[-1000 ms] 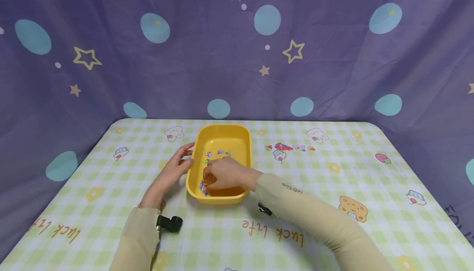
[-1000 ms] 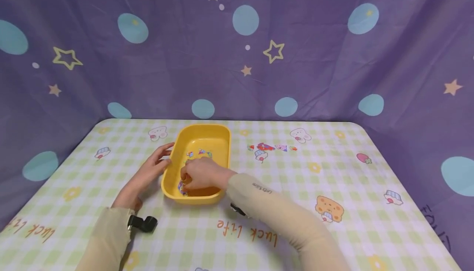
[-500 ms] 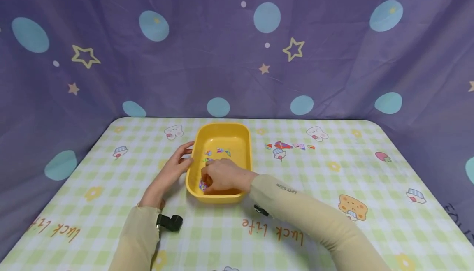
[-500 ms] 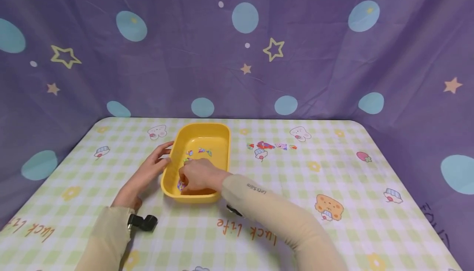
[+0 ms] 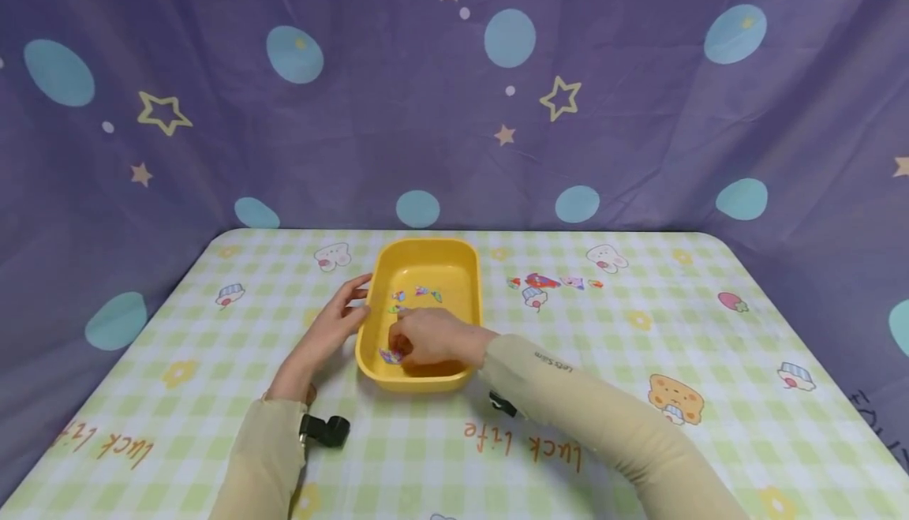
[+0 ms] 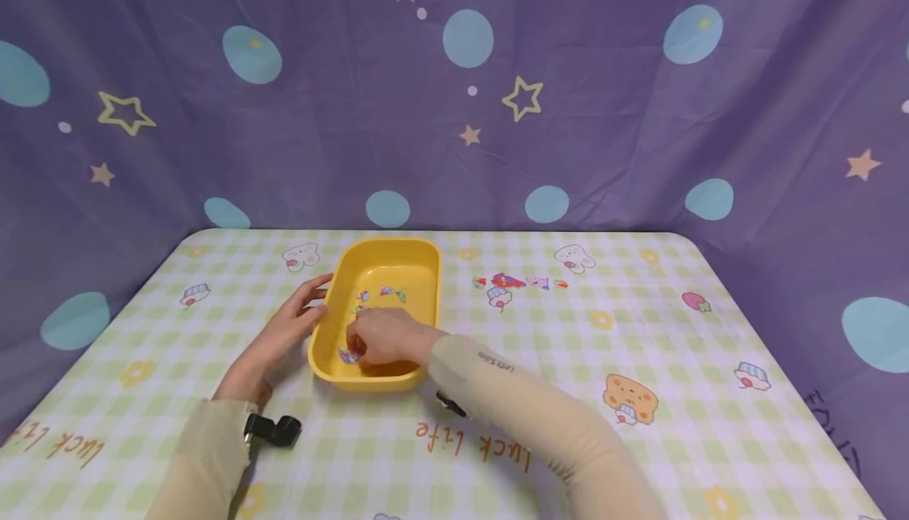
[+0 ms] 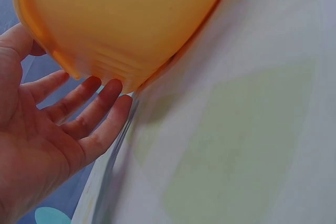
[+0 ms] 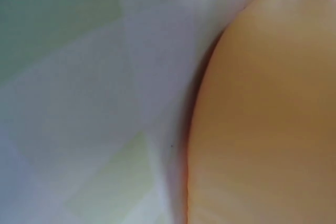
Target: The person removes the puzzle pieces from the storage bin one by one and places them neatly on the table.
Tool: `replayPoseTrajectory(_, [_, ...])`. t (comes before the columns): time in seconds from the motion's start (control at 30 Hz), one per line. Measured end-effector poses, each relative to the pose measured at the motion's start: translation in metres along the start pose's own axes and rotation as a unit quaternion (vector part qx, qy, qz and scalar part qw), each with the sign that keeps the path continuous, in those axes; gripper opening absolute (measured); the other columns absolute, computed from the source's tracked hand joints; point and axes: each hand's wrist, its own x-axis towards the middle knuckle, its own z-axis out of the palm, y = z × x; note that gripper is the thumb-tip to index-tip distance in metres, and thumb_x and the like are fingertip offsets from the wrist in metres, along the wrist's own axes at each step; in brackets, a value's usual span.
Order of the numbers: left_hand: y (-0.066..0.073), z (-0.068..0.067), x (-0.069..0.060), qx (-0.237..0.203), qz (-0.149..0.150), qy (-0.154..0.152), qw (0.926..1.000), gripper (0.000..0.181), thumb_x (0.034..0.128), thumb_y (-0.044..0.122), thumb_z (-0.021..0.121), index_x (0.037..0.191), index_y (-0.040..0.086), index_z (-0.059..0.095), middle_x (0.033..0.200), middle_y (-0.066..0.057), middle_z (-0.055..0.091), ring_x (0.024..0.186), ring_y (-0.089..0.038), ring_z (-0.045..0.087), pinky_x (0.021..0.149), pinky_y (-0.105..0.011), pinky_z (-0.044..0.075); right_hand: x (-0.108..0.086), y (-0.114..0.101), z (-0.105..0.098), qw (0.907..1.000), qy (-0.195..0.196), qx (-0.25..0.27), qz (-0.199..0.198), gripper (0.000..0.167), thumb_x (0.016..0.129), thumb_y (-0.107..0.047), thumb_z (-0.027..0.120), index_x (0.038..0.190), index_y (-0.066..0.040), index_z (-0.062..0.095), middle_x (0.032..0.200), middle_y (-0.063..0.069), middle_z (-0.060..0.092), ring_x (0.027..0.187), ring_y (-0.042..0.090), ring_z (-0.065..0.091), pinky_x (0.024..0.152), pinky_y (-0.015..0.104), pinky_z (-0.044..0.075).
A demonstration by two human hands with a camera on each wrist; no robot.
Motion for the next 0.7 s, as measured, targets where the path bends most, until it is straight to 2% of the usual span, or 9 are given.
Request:
replayPoseTrajectory(0.4, [0.000,0.001,-0.003,-0.012,-0.006,0.000,0.9999,0.056,0.0920,0.021,0.044,0.144,0.020,0.023,0.138,-0.020,0.035,0.114,-0.035,0.047,0.086,-0.038,0.046,-0.001,0.004,0.002,0.9990,-0.002,0.036,-0.027,0.021,0.077,-0.020,0.069,0.097,-0.018,0.067,0.086,-0.012,0.062,0.082,0.001,0.053,0.079,0.015,0.040])
replayPoseTrajectory(0.7, [0.002,0.000,-0.001,-0.027,-0.002,-0.002,0.9996,0.056,0.0919,0.019,0.045,0.144,0.019,0.024,0.137,-0.020,0.035,0.114,-0.036,0.047,0.084,-0.036,0.046,-0.006,0.012,-0.005,0.9973,0.008,0.069,-0.026,0.017,0.076,-0.018,0.068,0.094,-0.017,0.068,0.087,-0.010,0.064,0.081,0.001,0.055,0.076,0.013,0.041])
